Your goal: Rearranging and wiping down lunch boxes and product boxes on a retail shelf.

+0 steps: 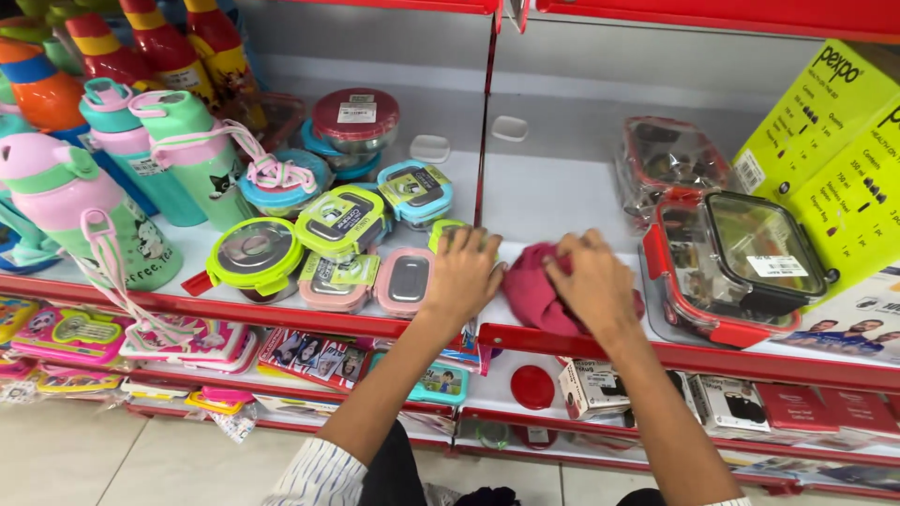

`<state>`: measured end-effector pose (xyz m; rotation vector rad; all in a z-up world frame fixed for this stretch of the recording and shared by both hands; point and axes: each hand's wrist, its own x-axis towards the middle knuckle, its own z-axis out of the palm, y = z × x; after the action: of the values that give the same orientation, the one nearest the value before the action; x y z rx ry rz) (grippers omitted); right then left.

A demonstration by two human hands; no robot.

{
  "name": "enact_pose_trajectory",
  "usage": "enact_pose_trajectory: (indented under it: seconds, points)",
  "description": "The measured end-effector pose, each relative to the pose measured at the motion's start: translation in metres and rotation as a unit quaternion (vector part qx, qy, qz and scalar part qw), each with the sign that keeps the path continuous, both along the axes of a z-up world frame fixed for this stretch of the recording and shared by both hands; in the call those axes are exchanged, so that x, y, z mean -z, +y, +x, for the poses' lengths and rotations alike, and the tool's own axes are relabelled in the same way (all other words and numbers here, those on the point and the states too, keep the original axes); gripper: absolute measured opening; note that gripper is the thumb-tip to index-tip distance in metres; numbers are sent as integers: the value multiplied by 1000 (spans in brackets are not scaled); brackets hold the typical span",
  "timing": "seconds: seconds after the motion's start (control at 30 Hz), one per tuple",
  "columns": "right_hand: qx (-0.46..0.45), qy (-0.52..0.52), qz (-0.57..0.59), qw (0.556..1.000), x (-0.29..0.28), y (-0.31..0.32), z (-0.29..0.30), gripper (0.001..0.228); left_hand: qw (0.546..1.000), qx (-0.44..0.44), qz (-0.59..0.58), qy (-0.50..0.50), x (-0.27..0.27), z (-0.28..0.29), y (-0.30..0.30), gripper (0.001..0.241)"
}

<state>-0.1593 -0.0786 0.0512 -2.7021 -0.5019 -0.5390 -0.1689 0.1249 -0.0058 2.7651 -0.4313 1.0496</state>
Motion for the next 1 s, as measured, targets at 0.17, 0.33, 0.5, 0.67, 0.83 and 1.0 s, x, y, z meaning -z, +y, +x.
enact_pose_trajectory:
  seconds: [0.17,0.33,0.5,0.67,0.83,1.0]
  points:
    - [-28,-59,112,992,-9,-15,-2,34,999,-32,-24,-6,-1,-4,-3,47]
    - [-196,-54,-11,979,20,-4,-5,68,996,-51,23,64,2,0,-8,57]
    - [-139,45,-49,988,39,-8,11,72,984,-146,61,84,-5,12,0,79]
    - [-35,-6,-54,998,47,2,24,69,983,-114,22,145,-6,11,17,79]
    - [-19,-59,-79,995,49,-3,20,64,991,-6,-15,133,-17,-4,24,77]
    - [-95,1,-67,993,28,-1,6,68,977,109,-120,137,3,15,42,57]
